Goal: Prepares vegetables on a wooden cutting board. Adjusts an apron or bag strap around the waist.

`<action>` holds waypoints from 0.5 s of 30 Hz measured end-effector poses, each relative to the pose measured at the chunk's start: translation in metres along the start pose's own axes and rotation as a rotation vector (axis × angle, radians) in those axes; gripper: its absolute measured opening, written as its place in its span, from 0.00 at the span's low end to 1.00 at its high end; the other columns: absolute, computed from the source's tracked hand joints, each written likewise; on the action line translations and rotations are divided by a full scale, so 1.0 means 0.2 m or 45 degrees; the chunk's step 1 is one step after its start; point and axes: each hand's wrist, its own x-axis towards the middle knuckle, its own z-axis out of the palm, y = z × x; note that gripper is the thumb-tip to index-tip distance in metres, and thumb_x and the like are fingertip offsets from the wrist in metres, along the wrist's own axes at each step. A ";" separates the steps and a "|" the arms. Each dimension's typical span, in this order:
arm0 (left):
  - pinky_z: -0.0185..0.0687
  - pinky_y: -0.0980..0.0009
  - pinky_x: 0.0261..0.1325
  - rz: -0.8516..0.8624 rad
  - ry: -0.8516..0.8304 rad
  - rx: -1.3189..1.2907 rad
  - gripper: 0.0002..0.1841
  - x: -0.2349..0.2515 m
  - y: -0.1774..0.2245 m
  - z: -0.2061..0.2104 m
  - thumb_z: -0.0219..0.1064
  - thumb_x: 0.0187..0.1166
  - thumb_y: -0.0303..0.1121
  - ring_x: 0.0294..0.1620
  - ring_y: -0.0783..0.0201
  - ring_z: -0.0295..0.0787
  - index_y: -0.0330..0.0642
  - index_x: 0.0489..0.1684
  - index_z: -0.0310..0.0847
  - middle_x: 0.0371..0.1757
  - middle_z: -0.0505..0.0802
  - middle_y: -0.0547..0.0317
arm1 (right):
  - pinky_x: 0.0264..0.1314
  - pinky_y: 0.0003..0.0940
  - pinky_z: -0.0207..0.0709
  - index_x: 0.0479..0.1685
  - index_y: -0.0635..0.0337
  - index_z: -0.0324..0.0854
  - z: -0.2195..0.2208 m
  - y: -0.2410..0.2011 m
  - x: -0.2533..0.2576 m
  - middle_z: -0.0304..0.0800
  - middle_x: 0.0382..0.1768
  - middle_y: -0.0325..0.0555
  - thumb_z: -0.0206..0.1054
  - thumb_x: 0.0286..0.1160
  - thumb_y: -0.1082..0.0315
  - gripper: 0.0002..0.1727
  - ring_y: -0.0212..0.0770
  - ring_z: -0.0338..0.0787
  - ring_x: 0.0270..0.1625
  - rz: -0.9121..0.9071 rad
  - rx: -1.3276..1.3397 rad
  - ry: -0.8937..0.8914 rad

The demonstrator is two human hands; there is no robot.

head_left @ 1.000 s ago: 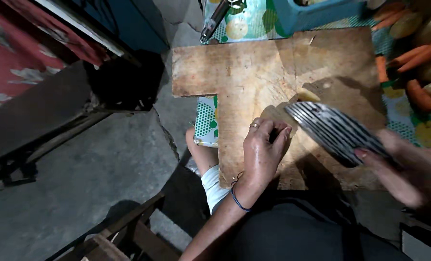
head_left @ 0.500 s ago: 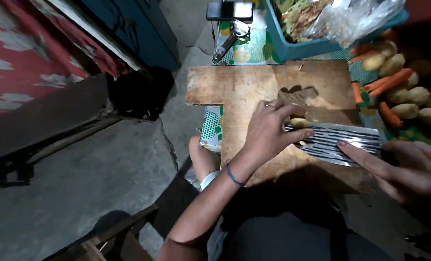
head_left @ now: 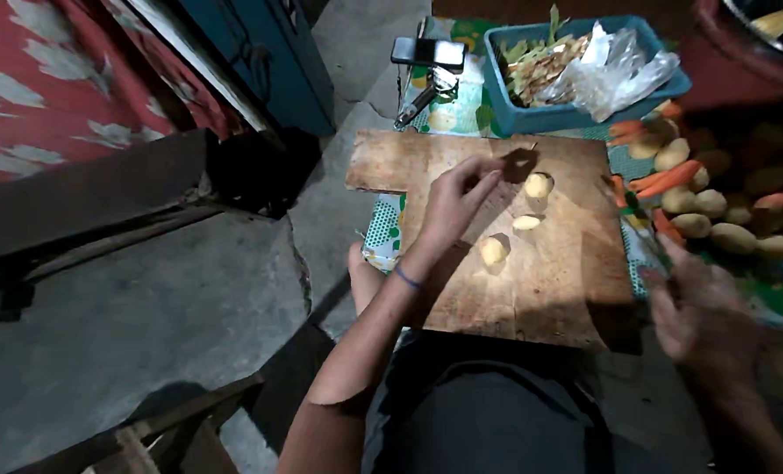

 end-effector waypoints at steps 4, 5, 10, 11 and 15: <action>0.84 0.58 0.66 -0.066 0.226 0.544 0.15 -0.39 -0.07 -0.16 0.64 0.87 0.42 0.59 0.62 0.89 0.45 0.58 0.90 0.54 0.95 0.58 | 0.51 0.82 0.70 0.84 0.51 0.74 0.20 -0.07 0.03 0.81 0.60 0.83 0.54 0.89 0.51 0.29 0.86 0.82 0.57 0.071 -0.036 0.008; 0.80 0.55 0.71 -0.047 0.287 0.717 0.16 -0.48 -0.10 -0.20 0.66 0.85 0.47 0.65 0.57 0.87 0.48 0.57 0.92 0.56 0.95 0.58 | 0.51 0.82 0.69 0.84 0.48 0.74 0.24 -0.09 0.04 0.80 0.61 0.84 0.53 0.89 0.51 0.28 0.86 0.81 0.58 0.075 -0.085 0.004; 0.60 0.40 0.87 -0.076 0.321 0.810 0.37 -0.85 -0.12 -0.22 0.59 0.78 0.69 0.86 0.39 0.68 0.49 0.73 0.85 0.78 0.84 0.48 | 0.53 0.83 0.66 0.82 0.46 0.77 0.30 -0.13 0.09 0.78 0.61 0.86 0.58 0.85 0.48 0.29 0.88 0.78 0.60 0.061 -0.192 0.031; 0.57 0.41 0.88 -0.081 0.318 0.730 0.39 -0.89 -0.14 -0.18 0.58 0.77 0.70 0.88 0.40 0.64 0.49 0.77 0.82 0.82 0.81 0.47 | 0.54 0.82 0.66 0.80 0.46 0.79 0.30 -0.13 0.11 0.79 0.60 0.86 0.59 0.84 0.48 0.28 0.88 0.79 0.60 0.068 -0.198 0.048; 0.57 0.46 0.91 -0.050 0.387 0.533 0.37 -0.87 -0.20 -0.07 0.64 0.77 0.67 0.92 0.46 0.60 0.53 0.78 0.82 0.87 0.73 0.45 | 0.56 0.81 0.67 0.76 0.46 0.83 0.33 -0.13 0.14 0.81 0.61 0.82 0.58 0.85 0.50 0.26 0.85 0.80 0.62 0.089 -0.242 0.118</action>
